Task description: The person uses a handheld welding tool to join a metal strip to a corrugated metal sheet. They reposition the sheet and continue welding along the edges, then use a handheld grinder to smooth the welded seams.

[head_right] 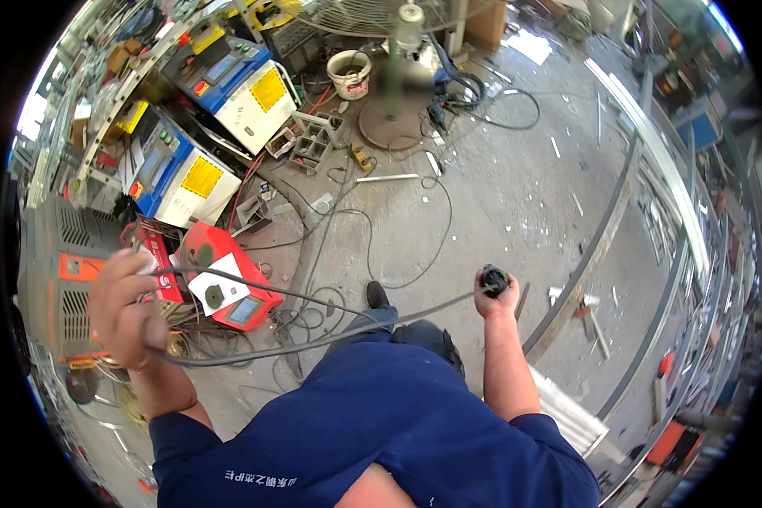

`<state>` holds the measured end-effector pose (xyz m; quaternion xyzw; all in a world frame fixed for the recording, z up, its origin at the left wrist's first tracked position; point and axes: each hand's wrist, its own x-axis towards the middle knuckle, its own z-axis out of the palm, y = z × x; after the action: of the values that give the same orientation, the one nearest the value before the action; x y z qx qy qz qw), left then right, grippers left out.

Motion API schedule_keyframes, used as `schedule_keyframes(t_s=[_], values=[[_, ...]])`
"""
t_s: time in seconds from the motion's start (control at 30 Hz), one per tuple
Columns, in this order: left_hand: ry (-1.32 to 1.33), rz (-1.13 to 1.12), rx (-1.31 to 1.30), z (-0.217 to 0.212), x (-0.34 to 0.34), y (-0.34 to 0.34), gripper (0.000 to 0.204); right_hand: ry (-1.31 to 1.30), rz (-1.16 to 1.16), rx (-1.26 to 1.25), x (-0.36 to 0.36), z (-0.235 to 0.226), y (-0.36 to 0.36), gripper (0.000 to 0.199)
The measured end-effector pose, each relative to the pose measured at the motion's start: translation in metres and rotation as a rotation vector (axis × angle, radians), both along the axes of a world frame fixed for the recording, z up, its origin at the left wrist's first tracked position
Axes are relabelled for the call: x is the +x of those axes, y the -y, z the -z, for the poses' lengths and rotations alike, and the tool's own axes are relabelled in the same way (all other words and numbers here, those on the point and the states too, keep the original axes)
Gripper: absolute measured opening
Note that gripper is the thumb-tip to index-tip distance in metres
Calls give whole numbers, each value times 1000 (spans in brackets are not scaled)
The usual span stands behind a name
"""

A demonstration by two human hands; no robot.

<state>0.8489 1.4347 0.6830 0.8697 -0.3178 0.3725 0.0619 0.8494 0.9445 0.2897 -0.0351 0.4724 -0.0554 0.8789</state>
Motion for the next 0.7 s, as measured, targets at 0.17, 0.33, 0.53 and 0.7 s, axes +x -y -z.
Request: schedule_keyframes(t_s=[0.17, 0.33, 0.53, 0.7], values=[[-455, -8, 383, 51, 58, 15, 43, -269, -364, 127, 149, -36, -92, 58], [-743, -103, 130, 198, 122, 33, 24, -381, -548, 10, 249, 52, -111, 75], [-976, -608, -27, 288, 179, 34, 17, -476, -1004, -9, 351, 108, -130, 53], [-1146, -1088, -594, 305, 149, 33, 32, -434, -1631, -328, 424, 134, -212, 31]])
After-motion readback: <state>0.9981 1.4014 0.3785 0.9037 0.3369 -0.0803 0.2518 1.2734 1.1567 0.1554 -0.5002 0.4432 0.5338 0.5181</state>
